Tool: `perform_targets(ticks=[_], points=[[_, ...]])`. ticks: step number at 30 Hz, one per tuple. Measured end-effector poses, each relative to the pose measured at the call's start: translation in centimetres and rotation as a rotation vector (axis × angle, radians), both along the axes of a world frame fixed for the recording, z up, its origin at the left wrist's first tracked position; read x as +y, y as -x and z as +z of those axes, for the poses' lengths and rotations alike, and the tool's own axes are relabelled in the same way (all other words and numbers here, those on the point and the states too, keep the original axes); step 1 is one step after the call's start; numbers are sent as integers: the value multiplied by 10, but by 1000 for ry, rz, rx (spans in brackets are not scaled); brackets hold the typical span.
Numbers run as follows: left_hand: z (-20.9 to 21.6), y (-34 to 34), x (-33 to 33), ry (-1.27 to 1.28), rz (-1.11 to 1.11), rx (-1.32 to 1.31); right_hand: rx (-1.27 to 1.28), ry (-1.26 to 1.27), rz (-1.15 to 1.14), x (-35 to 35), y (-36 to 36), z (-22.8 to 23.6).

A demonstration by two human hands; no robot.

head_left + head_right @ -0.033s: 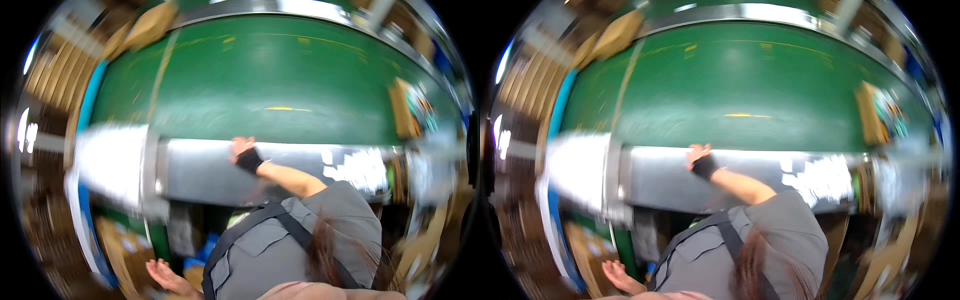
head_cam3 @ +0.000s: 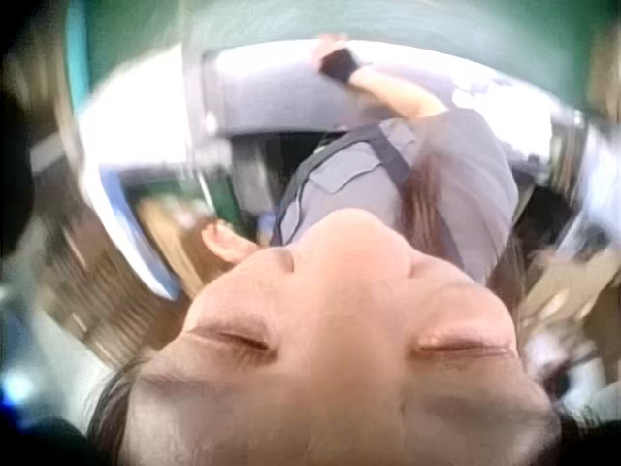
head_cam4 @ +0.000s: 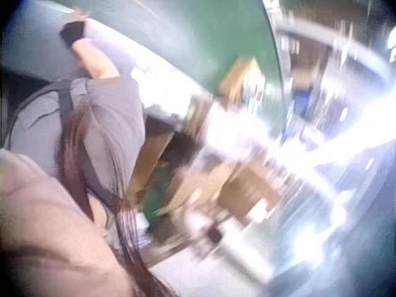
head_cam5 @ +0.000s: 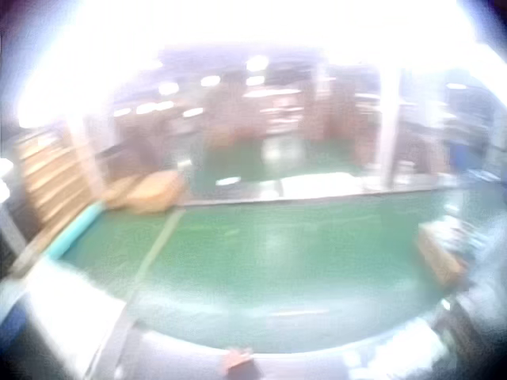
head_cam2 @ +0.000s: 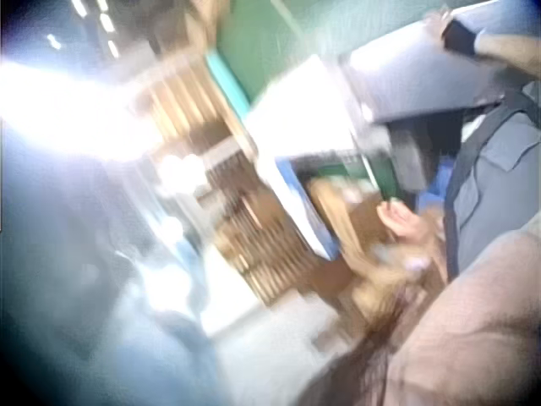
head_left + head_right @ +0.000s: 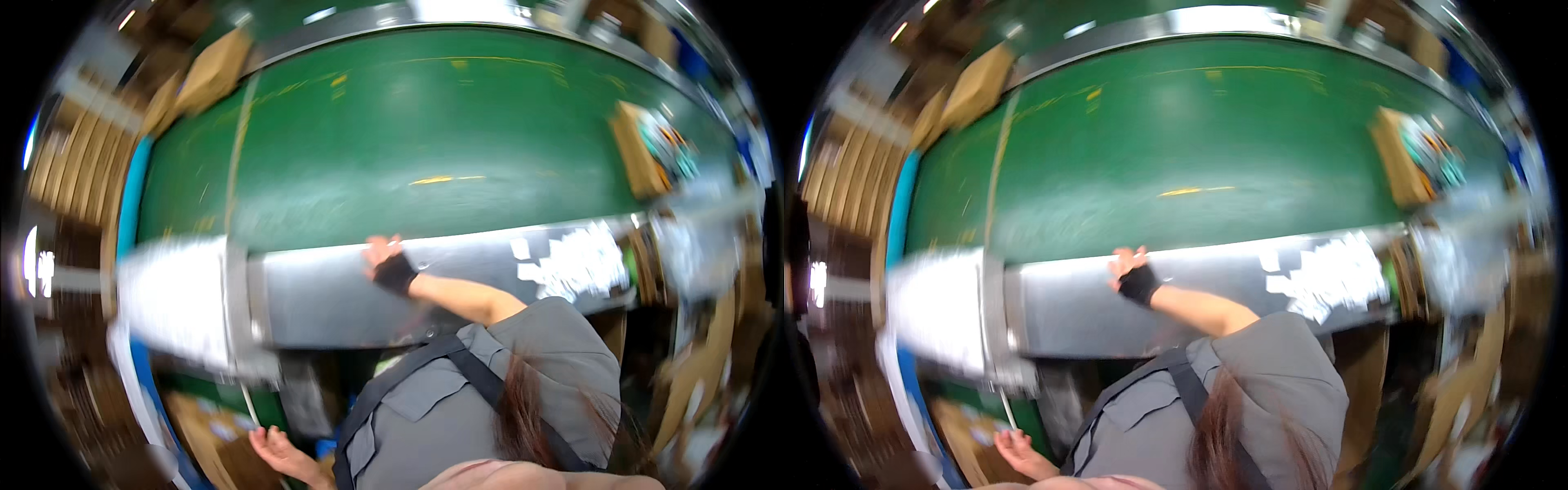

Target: The person places tissue paper into a cardboard shoe box, inserts a pair of teal and orange children's shoes, folds the tissue over them, closes the box, and moves it to a stack. This process is repeated multiple times with new boxes and shoes.

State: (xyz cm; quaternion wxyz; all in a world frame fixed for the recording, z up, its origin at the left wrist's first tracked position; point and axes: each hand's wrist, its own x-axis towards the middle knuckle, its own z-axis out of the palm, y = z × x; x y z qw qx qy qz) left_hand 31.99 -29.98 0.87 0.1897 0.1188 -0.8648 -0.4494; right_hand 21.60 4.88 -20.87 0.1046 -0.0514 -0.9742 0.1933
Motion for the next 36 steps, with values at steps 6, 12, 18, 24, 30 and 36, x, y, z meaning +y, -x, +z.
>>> perform_targets(ticks=[6, 12, 18, 24, 30, 36], points=[[-85, 137, 110, -9, -784, -325, -7, 194, -373, 94, -84, -9], [-131, 146, 240, 447, -1453, -119, -19, 156, -1074, 236, -214, 66], [-153, 89, 327, 817, -1646, -401, 257, 92, -1503, 373, -311, 102], [-186, 63, 329, 1156, -1461, -372, 420, 382, -2065, 491, -343, 88], [-201, 66, 337, 1194, -1486, -315, 501, 457, -2460, 607, -453, -3], [-208, 56, 320, 1281, -1414, -261, 1363, 944, -1854, 611, -396, -40]])
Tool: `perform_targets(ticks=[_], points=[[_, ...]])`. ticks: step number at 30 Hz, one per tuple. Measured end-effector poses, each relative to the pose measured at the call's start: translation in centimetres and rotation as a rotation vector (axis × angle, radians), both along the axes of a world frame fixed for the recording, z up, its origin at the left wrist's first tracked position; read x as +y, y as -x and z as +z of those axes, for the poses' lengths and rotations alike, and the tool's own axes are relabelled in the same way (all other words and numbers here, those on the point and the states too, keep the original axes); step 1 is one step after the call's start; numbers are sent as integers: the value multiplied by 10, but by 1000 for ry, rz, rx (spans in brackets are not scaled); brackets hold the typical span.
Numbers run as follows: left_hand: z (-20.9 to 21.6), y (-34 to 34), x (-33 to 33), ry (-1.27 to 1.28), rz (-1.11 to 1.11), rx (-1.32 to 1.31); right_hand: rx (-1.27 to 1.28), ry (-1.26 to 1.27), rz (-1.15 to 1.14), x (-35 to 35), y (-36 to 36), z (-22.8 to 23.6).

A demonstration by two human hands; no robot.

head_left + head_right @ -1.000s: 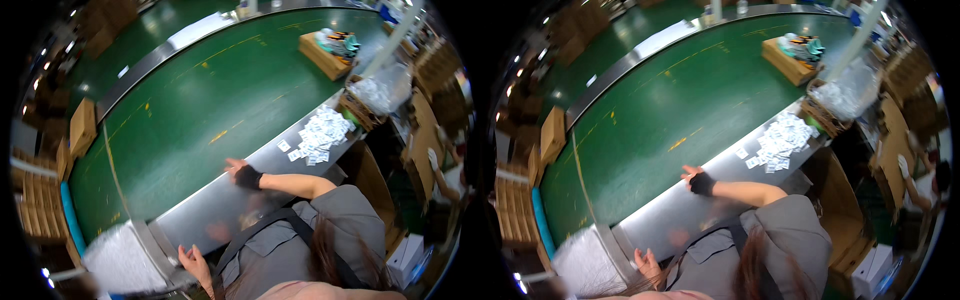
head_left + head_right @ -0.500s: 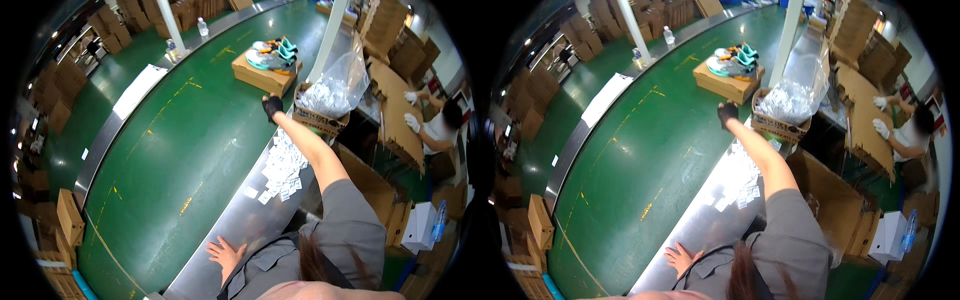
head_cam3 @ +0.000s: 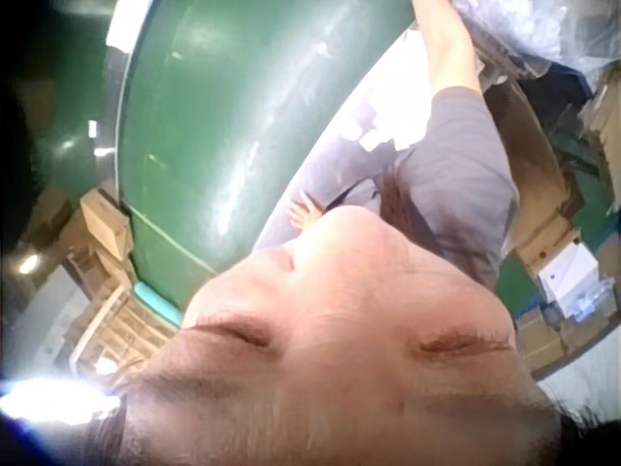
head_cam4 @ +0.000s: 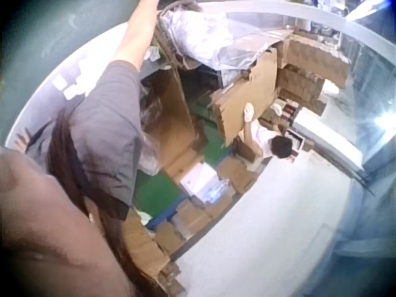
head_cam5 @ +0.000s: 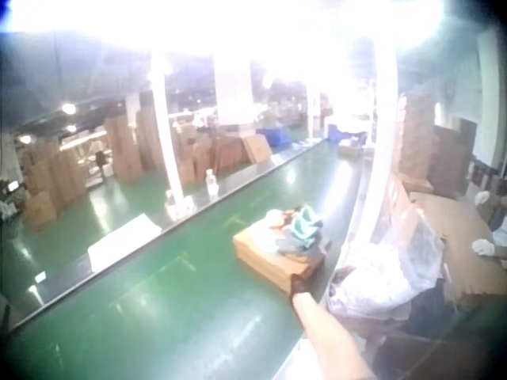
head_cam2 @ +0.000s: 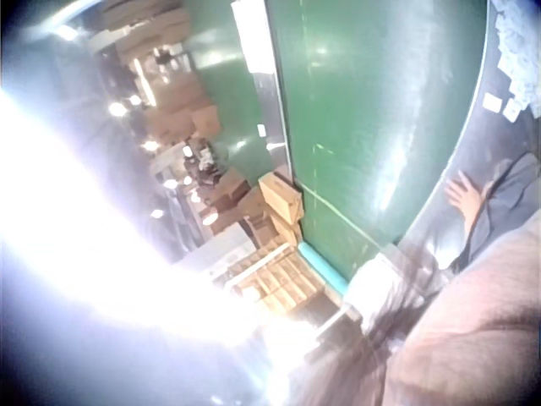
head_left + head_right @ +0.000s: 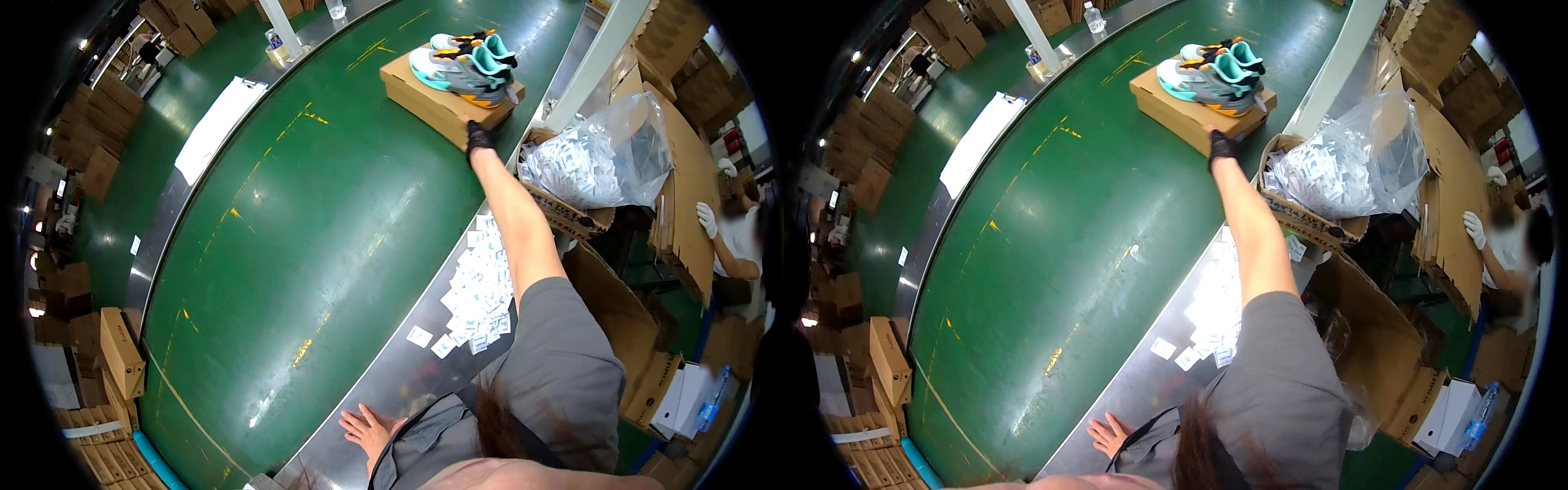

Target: The person places tissue paper into a cardboard shoe box, inserts a pair of teal and orange children's shoes, folds the tissue over them, closes the box, and moves it to a stack. This process is repeated multiple times with new boxes and shoes.

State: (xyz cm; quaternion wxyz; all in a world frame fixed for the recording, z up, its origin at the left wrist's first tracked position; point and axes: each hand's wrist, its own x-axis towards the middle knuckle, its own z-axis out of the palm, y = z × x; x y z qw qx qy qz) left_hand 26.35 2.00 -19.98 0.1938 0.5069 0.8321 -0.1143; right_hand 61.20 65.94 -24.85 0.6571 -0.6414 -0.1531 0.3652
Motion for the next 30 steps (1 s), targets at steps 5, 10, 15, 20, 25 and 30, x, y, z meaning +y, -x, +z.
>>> perform_targets(ticks=[5, 10, 15, 20, 25, 30], points=[[29, 1, 24, -11, -75, -107, -80, 40, 129, -67, 102, -3], [36, 1, 13, -133, -43, -124, 171, 281, 724, -257, 214, 80], [38, 18, -4, -392, -47, -179, -551, -517, 1354, -330, 227, 180], [35, 45, -54, -595, 96, -411, -1788, -87, 944, -325, 248, 228], [50, 81, -89, -577, 251, -575, -1421, 115, 1129, -265, 264, 186], [52, 116, -124, -655, 499, -689, -1491, 143, 945, -279, 264, 168]])
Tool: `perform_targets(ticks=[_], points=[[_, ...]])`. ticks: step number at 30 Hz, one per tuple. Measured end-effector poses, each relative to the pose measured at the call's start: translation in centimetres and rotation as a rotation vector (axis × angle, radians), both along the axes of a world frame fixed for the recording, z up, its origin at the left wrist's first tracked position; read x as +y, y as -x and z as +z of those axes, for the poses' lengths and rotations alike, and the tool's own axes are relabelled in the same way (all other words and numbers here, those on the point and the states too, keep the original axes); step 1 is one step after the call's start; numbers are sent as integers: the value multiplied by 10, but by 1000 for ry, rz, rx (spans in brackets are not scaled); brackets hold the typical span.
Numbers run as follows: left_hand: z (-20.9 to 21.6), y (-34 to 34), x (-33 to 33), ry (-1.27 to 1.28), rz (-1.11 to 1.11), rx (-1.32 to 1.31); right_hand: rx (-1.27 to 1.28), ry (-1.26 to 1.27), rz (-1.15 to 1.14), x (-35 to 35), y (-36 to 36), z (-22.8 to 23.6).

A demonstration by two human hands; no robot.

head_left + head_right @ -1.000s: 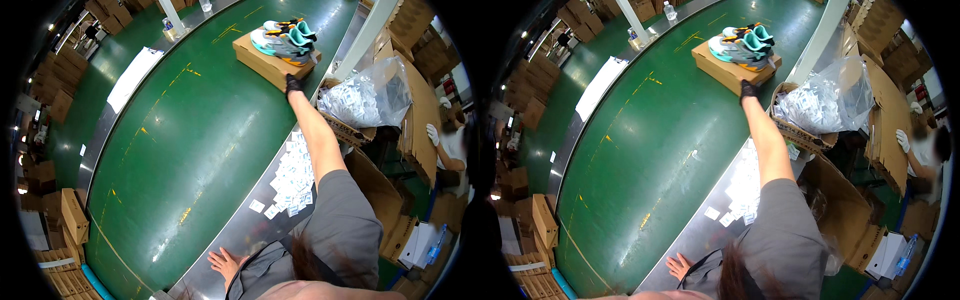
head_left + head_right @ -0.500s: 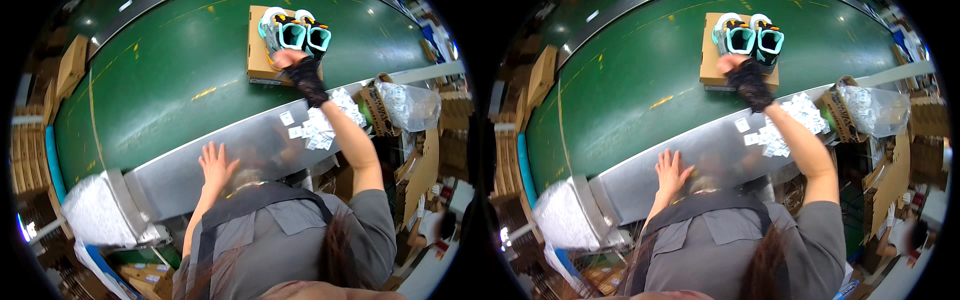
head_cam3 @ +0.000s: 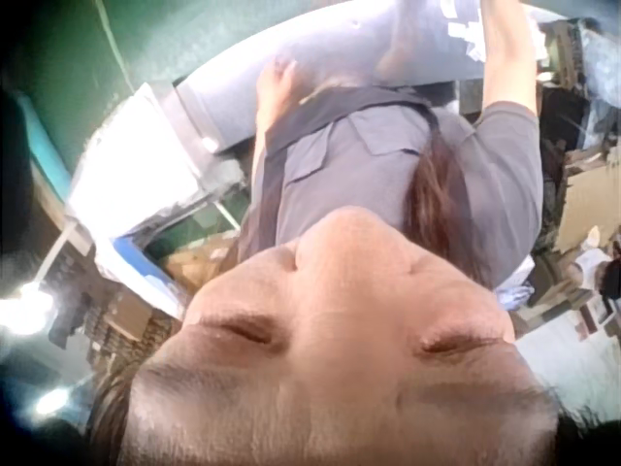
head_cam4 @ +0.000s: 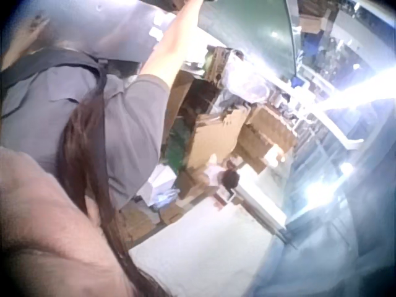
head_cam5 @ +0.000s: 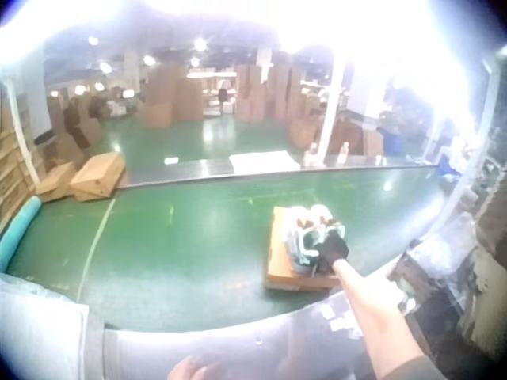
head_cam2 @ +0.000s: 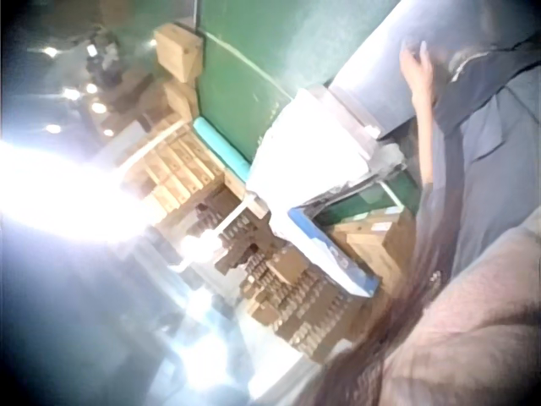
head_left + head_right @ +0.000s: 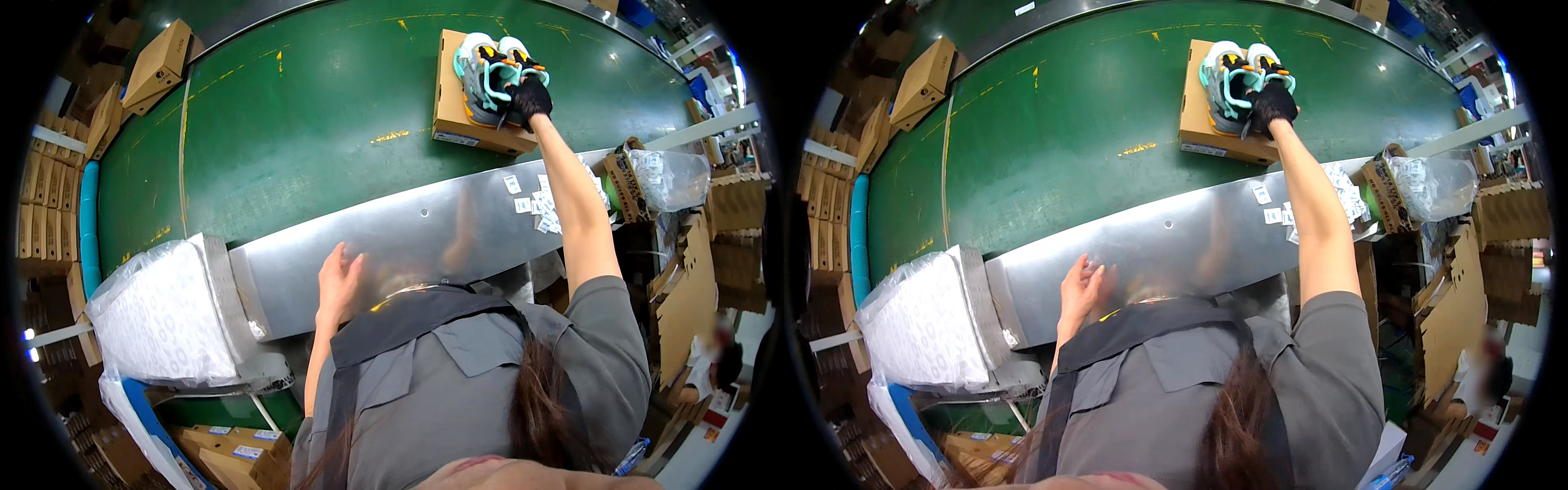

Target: The person places tissue paper into a cardboard shoe box, inserts a pair of teal and orange children's shoes, folds the tissue over them, closes the box, and moves it to a stack. This process is repeated multiple times with new boxes and shoes.

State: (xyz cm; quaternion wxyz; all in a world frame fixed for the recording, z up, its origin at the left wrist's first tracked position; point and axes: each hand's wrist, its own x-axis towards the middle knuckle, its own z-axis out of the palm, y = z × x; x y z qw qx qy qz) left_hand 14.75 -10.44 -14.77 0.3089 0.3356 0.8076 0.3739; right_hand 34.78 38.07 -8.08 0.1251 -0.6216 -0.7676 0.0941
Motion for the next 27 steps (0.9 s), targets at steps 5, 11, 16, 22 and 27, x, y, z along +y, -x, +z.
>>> perform_targets(ticks=[5, 11, 16, 22, 27], points=[[34, 41, 0, -205, 193, -4, 63, -437, 472, -109, -21, -13], [83, 34, 89, -552, -35, 476, -99, -196, 1121, -279, 28, -10], [33, 12, 120, 73, -373, 96, 272, 620, 899, -255, 40, -8], [37, 15, 146, 104, -545, 147, -165, -491, 314, -114, 22, -117], [44, 6, 156, -88, -365, 404, 222, -275, 438, -148, 49, -65]])
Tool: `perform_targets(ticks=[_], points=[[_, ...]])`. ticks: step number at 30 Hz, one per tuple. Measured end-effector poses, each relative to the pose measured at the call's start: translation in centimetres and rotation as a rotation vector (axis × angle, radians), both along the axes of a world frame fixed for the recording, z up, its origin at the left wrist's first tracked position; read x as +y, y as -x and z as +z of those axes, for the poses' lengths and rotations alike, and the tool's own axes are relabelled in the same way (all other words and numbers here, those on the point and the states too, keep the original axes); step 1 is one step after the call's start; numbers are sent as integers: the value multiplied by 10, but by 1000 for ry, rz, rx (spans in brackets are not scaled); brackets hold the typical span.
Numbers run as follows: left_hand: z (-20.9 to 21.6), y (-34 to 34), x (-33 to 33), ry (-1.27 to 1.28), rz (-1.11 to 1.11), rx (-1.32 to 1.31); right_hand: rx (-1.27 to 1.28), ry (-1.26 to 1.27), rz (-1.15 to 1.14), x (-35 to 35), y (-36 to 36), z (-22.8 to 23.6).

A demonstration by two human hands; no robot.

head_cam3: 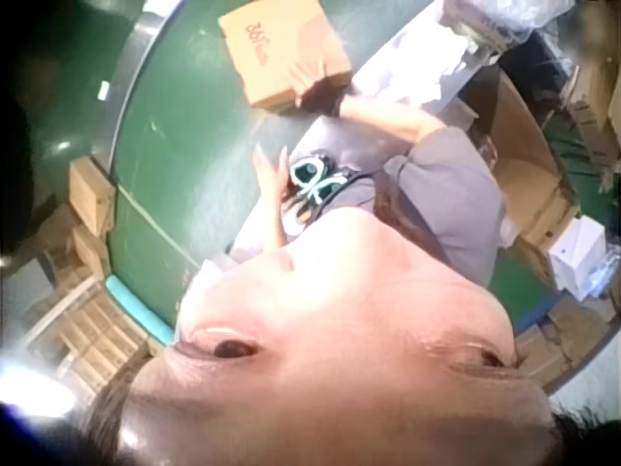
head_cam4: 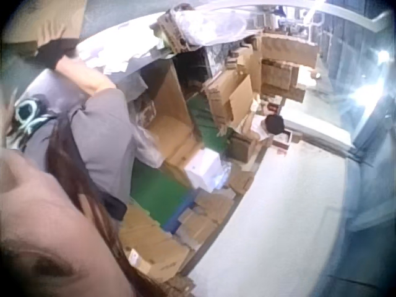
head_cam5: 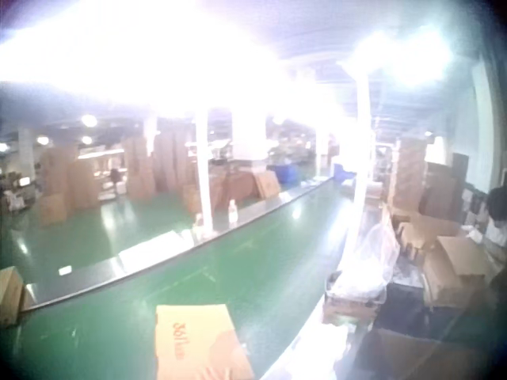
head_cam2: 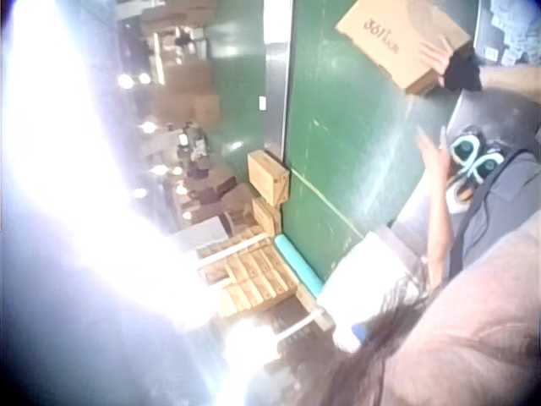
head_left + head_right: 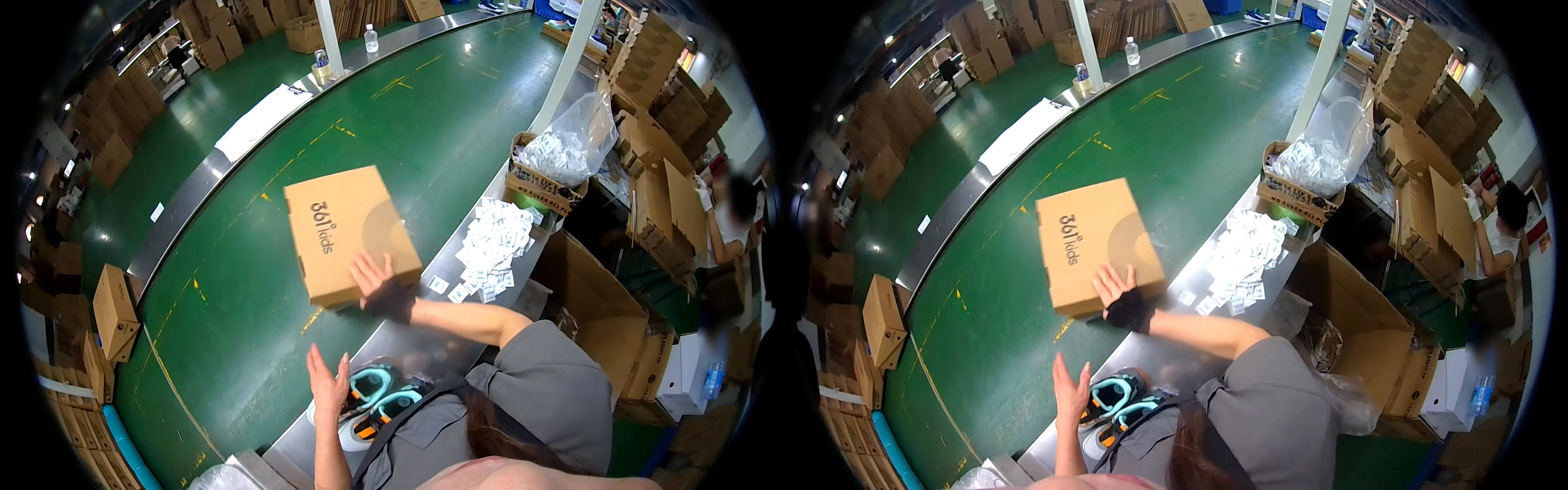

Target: The person places tissue paper into a cardboard shoe box, inserts a pair of teal and orange children's shoes, folds the tissue over them, closes the box, and moves it to a stack. This process is repeated multiple times with new boxes and shoes.

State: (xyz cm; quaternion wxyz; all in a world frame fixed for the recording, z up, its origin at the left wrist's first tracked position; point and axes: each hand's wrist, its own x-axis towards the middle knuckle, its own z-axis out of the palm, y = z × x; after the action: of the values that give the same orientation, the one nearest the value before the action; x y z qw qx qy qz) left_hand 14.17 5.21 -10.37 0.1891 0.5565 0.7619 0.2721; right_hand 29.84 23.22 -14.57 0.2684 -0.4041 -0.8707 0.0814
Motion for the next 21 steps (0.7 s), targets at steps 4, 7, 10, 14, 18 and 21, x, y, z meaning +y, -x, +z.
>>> perform_targets(ticks=[4, 7, 10, 14, 18, 21], points=[[28, -26, 30, -165, -35, 268, 573, 215, 168, -33, -28, 61], [12, -15, 23, -70, -195, 396, 1201, 785, 26, -34, -46, 32], [-11, 19, -1, 235, 73, -3, 1242, 936, -272, -9, -89, 43], [-23, 45, -17, 179, 64, 92, 352, 614, -539, -16, -134, -17], [-20, 58, -37, -49, 80, -128, -219, 302, -456, -35, -137, -91], [-19, 79, -51, -290, 151, -227, -141, 128, -489, -39, -150, -117]])
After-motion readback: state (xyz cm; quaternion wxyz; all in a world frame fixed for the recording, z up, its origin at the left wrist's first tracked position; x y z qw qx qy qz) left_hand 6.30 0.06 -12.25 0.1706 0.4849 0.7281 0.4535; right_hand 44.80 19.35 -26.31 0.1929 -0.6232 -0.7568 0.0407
